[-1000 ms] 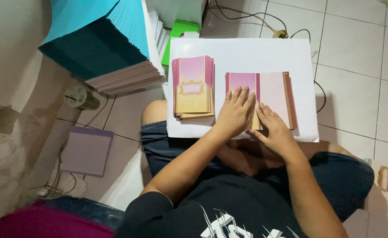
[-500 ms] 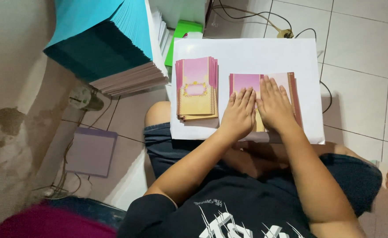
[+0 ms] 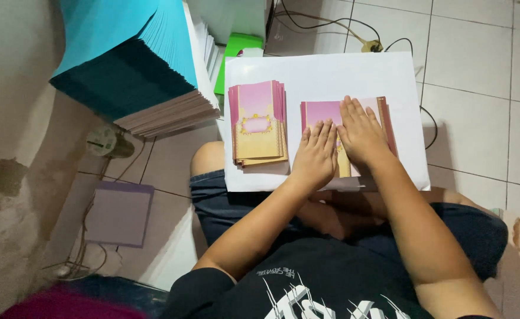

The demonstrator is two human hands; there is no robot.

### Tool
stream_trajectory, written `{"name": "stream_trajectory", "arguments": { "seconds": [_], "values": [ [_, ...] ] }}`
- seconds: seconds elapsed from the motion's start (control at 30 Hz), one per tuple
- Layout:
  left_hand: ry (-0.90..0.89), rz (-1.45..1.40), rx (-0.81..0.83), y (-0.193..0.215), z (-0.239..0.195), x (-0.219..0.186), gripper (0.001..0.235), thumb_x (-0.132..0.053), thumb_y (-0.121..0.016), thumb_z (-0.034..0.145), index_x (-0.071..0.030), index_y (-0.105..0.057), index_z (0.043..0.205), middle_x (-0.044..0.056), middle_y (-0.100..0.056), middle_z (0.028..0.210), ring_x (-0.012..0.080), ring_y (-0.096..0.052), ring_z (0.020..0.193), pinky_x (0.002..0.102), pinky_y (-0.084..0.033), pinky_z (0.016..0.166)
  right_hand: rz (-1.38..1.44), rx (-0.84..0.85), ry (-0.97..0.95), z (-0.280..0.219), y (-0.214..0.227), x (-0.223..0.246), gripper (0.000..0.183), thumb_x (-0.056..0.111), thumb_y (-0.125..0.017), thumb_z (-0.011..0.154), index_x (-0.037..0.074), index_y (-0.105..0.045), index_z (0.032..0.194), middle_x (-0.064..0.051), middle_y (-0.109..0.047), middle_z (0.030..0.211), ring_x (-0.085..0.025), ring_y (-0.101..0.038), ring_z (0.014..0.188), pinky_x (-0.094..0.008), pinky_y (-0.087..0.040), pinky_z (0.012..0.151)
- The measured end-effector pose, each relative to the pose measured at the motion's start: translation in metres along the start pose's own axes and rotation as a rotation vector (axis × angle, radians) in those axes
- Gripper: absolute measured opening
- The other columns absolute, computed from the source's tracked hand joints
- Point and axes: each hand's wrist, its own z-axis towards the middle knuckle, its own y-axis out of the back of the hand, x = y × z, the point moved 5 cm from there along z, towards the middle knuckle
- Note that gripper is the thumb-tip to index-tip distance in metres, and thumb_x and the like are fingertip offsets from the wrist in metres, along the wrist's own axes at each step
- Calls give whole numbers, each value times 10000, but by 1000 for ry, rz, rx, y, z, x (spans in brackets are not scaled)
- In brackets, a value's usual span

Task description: Sorting, flipping, and stacking printed invitation cards on a flat surface.

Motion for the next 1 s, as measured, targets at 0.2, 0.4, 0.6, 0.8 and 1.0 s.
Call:
{"name": "stream_trajectory", "arguments": {
  "seconds": [0.2,0.4,0.6,0.8,1.0],
  "values": [
    [6,-18,22,-1,1,0,566,-250,-390,1008,-6,-434,1517,199,-412,1597,348,-356,1512,514,-196,1237,27,-29,-27,-52,16,24,642,405,-263,1062,128,-261,1642,-109,-257,1706,-309,-271,1540,-527,-169,1227],
    [-147,6,55,11,-19,-26,732,-365,-634,916,23,-435,1504,251,-419,1577,412,-370,1495,572,-230,1226,86,-162,-324,-73,20,20,586,391,-329,1073,217,-330,1632,-150,-237,1713,-350,-119,1590,-628,21,1226],
    [-294,-61,138,0,-74,-15,832,-235,-802,757,-23,-477,1493,233,-545,1474,391,-529,1381,556,-391,1130,195,-215,-367,-75,31,20,545,231,-400,1039,218,-428,1583,-135,-308,1683,-307,-222,1565,-617,-120,1205],
    [-169,-50,-614,168,-66,-2,401,-95,-653,961,-96,-658,1362,109,-664,1394,325,-625,1317,451,-469,1105,129,-258,-348,-78,32,25,544,266,-397,1049,170,-467,1580,-178,-359,1667,-314,-250,1566,-607,-140,1189],
    [-129,172,-560,115,-50,94,455,-80,-558,940,-86,-634,1389,114,-600,1470,310,-550,1378,453,-315,1189,123,-278,-356,-80,37,31,522,236,-392,1052,147,-494,1556,-198,-371,1659,-325,-267,1562,-595,-125,1183]
  ]
}}
